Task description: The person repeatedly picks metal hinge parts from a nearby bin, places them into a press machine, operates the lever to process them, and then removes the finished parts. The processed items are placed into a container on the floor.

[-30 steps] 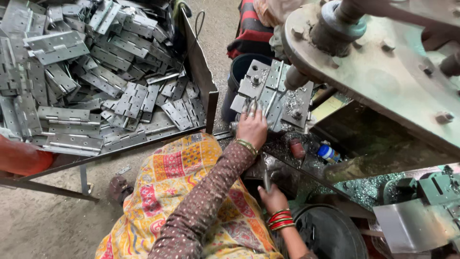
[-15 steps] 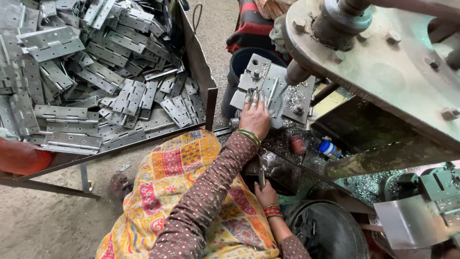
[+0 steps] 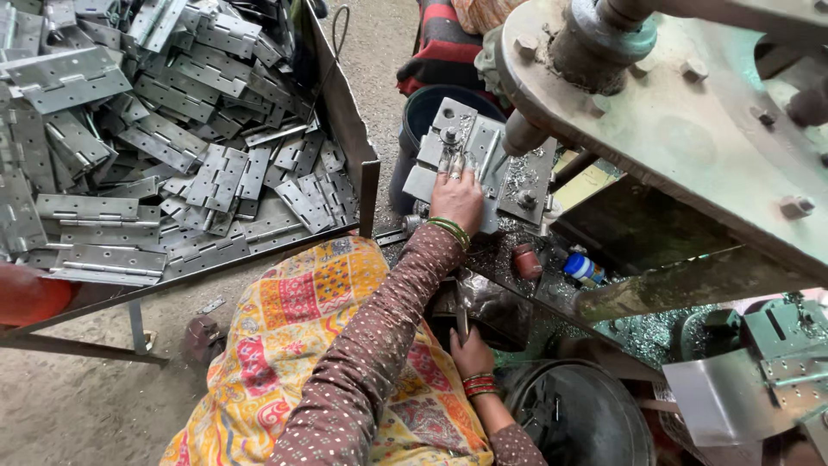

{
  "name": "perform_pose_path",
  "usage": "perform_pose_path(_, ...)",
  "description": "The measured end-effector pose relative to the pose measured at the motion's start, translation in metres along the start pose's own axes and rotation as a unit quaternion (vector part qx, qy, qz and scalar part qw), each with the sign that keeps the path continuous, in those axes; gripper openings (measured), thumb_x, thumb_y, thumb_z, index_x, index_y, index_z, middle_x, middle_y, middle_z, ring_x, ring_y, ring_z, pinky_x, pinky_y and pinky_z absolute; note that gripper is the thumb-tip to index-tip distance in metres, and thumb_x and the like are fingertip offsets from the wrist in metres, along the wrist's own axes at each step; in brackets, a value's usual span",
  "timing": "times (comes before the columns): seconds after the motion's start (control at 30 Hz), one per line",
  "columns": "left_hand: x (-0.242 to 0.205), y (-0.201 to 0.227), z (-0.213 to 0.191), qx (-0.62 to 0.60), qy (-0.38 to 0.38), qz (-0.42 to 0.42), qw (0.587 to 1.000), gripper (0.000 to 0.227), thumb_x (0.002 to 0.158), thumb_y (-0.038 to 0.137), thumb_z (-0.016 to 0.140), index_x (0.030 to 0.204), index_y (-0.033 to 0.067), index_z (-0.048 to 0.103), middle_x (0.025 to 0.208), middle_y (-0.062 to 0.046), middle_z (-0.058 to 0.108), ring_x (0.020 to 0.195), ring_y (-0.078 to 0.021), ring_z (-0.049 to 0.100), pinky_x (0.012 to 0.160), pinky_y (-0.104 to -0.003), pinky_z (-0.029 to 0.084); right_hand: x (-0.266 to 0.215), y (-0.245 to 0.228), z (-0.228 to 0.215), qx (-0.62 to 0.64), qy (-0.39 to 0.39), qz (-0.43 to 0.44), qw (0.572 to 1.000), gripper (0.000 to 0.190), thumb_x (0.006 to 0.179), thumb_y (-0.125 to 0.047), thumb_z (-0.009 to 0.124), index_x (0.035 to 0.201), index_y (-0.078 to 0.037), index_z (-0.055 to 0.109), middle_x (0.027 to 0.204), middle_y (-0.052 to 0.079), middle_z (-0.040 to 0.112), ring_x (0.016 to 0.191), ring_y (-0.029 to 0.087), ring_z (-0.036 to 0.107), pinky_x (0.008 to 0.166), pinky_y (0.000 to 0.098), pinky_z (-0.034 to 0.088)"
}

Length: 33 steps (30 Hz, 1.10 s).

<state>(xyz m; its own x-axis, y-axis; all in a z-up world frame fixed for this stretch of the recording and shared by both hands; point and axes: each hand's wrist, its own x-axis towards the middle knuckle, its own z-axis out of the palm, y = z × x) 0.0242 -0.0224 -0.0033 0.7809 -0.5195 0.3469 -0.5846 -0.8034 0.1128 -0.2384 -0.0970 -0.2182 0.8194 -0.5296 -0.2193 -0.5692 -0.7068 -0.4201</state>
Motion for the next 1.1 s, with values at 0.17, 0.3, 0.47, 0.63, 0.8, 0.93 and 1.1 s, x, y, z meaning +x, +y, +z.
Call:
perform_pose_path(0.17,-0.001,-0.004,-0.004,-0.022,-0.094,-0.001,0.995,0.022,0.096,0.012,0.057,0.110,0.0007,0.070,0.132,-0.019,0.062,0.128,-0.0322,0.055,0.115,-0.048,0.036,-0.004,-0.015,-0.034,0.031,-0.044,-0.008,0.999,0.048,0.087,-0.055,0.060,0.103,-0.010,0.061,0.083,0.025,0.071,0.080,0.050,0.067,0.067,0.0568,0.052)
perform_pose_path(0.3,0.012,-0.007,0.001,0.000,-0.089,-0.010,0.996,0.021,0.094,0.014,0.058,0.107,0.0033,0.071,0.130,-0.016,0.063,0.125,-0.0299,0.056,0.117,-0.051,0.030,-0.005,-0.036,-0.092,-0.037,-0.121,0.054,0.990,0.059,0.086,-0.061,0.063,0.089,-0.002,0.063,0.083,0.026,0.072,0.081,0.045,0.072,0.072,0.0509,0.055)
perform_pose_path(0.47,0.038,-0.010,0.010,0.026,-0.106,-0.015,0.994,0.019,0.094,0.017,0.059,0.102,0.0067,0.072,0.130,-0.017,0.062,0.123,-0.0305,0.056,0.114,-0.051,0.029,-0.006,-0.031,-0.100,0.011,-0.088,0.018,0.996,0.057,0.082,-0.058,0.067,0.085,-0.001,0.063,0.078,0.027,0.070,0.079,0.046,0.069,0.070,0.0523,0.054)
perform_pose_path(0.63,0.036,-0.009,0.012,-0.031,-0.107,-0.020,0.994,0.021,0.100,0.015,0.056,0.112,0.0045,0.071,0.129,-0.016,0.064,0.121,-0.0289,0.059,0.115,-0.050,0.033,-0.001,0.000,-0.007,-0.033,-0.023,0.019,0.999,0.050,0.089,-0.057,0.059,0.098,-0.008,0.062,0.077,0.024,0.069,0.077,0.047,0.069,0.067,0.0563,0.054)
perform_pose_path(0.8,0.038,-0.012,0.003,-0.009,-0.110,-0.014,0.994,0.020,0.092,0.015,0.057,0.099,0.0080,0.074,0.134,-0.015,0.059,0.126,-0.0279,0.054,0.115,-0.052,0.029,0.011,0.024,0.034,-0.017,-0.015,0.006,1.000,0.052,0.089,-0.058,0.058,0.101,-0.008,0.060,0.080,0.024,0.070,0.077,0.048,0.069,0.067,0.0581,0.054)
perform_pose_path(0.93,0.039,-0.016,-0.007,-0.012,-0.112,0.002,0.994,0.021,0.091,0.015,0.056,0.099,0.0067,0.074,0.132,-0.016,0.059,0.126,-0.0293,0.053,0.113,-0.053,0.028,0.006,0.018,-0.021,-0.020,-0.068,-0.003,0.997,0.058,0.090,-0.062,0.059,0.100,-0.005,0.060,0.082,0.026,0.070,0.081,0.048,0.069,0.072,0.0562,0.054)
perform_pose_path(1.1,-0.016,-0.005,-0.030,-0.026,-0.189,0.013,0.982,0.024,0.103,0.016,0.052,0.109,0.0062,0.073,0.129,-0.015,0.064,0.122,-0.0264,0.059,0.121,-0.054,0.028,-0.007,-0.020,-0.090,-0.019,-0.099,0.006,0.995,0.061,0.085,-0.063,0.063,0.092,-0.002,0.064,0.085,0.027,0.070,0.085,0.047,0.069,0.075,0.0546,0.054)
